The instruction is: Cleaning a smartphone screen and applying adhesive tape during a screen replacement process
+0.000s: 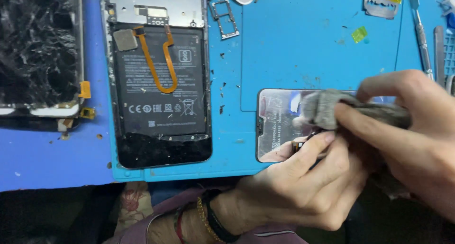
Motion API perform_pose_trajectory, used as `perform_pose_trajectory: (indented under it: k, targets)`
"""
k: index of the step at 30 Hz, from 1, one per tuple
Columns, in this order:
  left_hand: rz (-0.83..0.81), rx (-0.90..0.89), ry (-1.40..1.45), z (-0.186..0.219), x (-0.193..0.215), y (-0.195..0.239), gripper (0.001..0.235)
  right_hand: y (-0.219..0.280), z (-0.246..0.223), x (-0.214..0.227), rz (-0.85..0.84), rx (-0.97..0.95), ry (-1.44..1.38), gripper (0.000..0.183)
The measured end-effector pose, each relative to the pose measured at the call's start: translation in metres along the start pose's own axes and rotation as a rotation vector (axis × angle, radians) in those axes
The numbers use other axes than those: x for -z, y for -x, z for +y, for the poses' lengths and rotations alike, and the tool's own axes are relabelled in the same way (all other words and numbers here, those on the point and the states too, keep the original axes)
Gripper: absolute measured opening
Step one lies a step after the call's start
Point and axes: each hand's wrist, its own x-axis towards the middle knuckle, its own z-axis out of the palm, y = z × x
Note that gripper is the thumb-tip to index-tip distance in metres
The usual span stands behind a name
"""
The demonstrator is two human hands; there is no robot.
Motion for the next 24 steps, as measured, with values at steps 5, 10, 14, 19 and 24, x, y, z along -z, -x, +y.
perform_pose_trajectory:
  k: [5, 10, 14, 19, 24]
  targets:
    - [-0.017, -0.020, 0.008, -0.001, 0.004, -0.002, 0.032, -0.021, 0.000, 0.015, -0.095, 0.095, 0.121, 0.046]
    - [0.024, 0.051, -0.018, 0.003, 0.002, 0.004, 0.040, -0.001, -0.002, -0.021, 0.098, -0.497, -0.286, 0.016]
    - [0.073, 0.060, 0.091, 0.006, -0.001, 0.000, 0.036, -0.040, -0.005, 0.015, -0.025, 0.124, 0.086, 0.040]
    - [0.115, 0.099, 0.090, 0.009, -0.002, 0.003, 0.035, -0.044, -0.018, -0.005, -0.021, -0.805, -0.495, 0.025]
    - [0.123, 0.084, 0.106, 0.008, -0.004, 0.002, 0.029, -0.039, -0.004, 0.008, -0.014, 0.141, 0.046, 0.037]
